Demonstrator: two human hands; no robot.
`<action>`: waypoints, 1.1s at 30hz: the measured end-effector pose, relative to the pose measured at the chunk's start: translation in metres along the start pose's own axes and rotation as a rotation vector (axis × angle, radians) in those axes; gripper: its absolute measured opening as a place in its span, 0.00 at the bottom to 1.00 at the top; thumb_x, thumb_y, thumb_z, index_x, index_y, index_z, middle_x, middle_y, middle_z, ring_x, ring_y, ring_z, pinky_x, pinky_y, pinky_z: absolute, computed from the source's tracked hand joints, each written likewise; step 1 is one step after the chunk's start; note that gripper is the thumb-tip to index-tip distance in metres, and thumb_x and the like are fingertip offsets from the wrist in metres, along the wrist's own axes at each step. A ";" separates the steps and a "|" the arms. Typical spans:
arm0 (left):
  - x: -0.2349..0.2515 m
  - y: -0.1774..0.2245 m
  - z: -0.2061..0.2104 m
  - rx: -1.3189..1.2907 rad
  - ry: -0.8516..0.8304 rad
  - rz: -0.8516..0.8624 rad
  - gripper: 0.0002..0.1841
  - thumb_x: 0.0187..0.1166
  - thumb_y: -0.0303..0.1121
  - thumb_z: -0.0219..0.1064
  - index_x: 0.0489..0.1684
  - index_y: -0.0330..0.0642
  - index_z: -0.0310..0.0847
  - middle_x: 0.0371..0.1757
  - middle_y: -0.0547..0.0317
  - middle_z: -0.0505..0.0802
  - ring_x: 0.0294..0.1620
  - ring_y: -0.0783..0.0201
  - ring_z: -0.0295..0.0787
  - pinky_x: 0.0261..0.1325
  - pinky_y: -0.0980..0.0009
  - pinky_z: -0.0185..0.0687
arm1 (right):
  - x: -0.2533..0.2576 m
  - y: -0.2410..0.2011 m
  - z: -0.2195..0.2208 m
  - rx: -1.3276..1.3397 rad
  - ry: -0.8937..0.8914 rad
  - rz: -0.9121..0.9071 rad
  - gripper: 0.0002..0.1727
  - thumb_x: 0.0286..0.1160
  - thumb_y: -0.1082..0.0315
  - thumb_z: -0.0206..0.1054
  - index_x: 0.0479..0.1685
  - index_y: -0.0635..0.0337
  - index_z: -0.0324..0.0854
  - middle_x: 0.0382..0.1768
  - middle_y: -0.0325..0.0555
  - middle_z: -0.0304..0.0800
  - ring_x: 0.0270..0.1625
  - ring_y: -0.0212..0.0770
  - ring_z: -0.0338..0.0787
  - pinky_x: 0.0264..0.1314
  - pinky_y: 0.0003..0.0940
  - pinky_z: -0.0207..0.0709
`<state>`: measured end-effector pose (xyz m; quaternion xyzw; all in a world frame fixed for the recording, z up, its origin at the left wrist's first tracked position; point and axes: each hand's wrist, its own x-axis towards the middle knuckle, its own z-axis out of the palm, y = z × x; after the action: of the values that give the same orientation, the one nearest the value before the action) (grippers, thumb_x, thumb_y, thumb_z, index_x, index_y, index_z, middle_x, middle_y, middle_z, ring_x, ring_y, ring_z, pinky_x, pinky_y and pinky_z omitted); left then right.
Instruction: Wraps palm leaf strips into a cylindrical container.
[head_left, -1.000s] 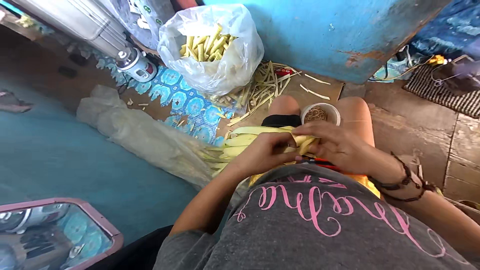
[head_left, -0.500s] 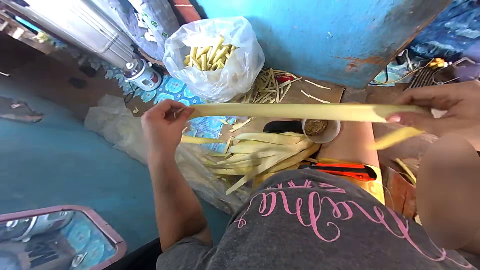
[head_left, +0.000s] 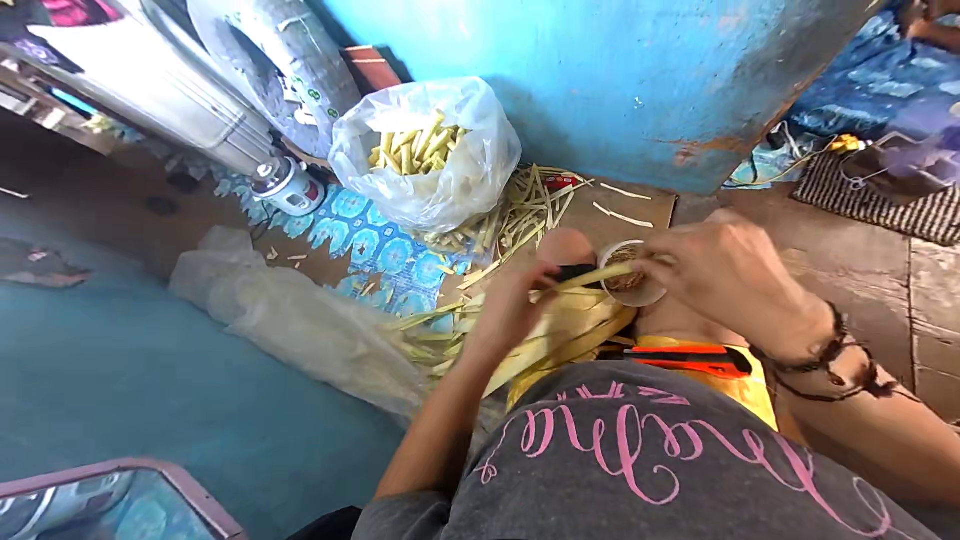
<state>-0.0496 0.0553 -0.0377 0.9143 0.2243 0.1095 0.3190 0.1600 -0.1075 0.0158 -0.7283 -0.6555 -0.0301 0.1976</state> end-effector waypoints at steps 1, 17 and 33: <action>-0.003 0.015 0.003 -0.111 0.031 0.096 0.12 0.78 0.30 0.72 0.55 0.37 0.89 0.44 0.56 0.96 0.45 0.65 0.95 0.56 0.62 0.91 | 0.000 -0.006 0.006 0.127 0.047 -0.019 0.08 0.72 0.60 0.75 0.32 0.53 0.93 0.27 0.43 0.92 0.31 0.47 0.92 0.35 0.54 0.83; -0.021 0.072 -0.006 -0.752 0.368 0.292 0.08 0.80 0.20 0.65 0.51 0.30 0.86 0.39 0.59 0.96 0.37 0.70 0.95 0.43 0.70 0.94 | 0.004 -0.046 0.023 0.746 0.611 -0.275 0.09 0.73 0.73 0.68 0.48 0.62 0.90 0.51 0.41 0.86 0.53 0.24 0.86 0.55 0.19 0.84; -0.013 0.064 -0.008 -0.874 0.257 0.076 0.10 0.83 0.33 0.65 0.28 0.46 0.83 0.22 0.72 0.86 0.23 0.79 0.83 0.32 0.78 0.84 | 0.000 -0.040 0.031 0.708 0.689 -0.227 0.05 0.63 0.78 0.76 0.34 0.59 0.93 0.41 0.39 0.89 0.48 0.26 0.87 0.51 0.18 0.83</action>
<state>-0.0418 0.0088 0.0080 0.6805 0.1609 0.3180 0.6403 0.1151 -0.0954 -0.0029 -0.4888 -0.5973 -0.0658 0.6324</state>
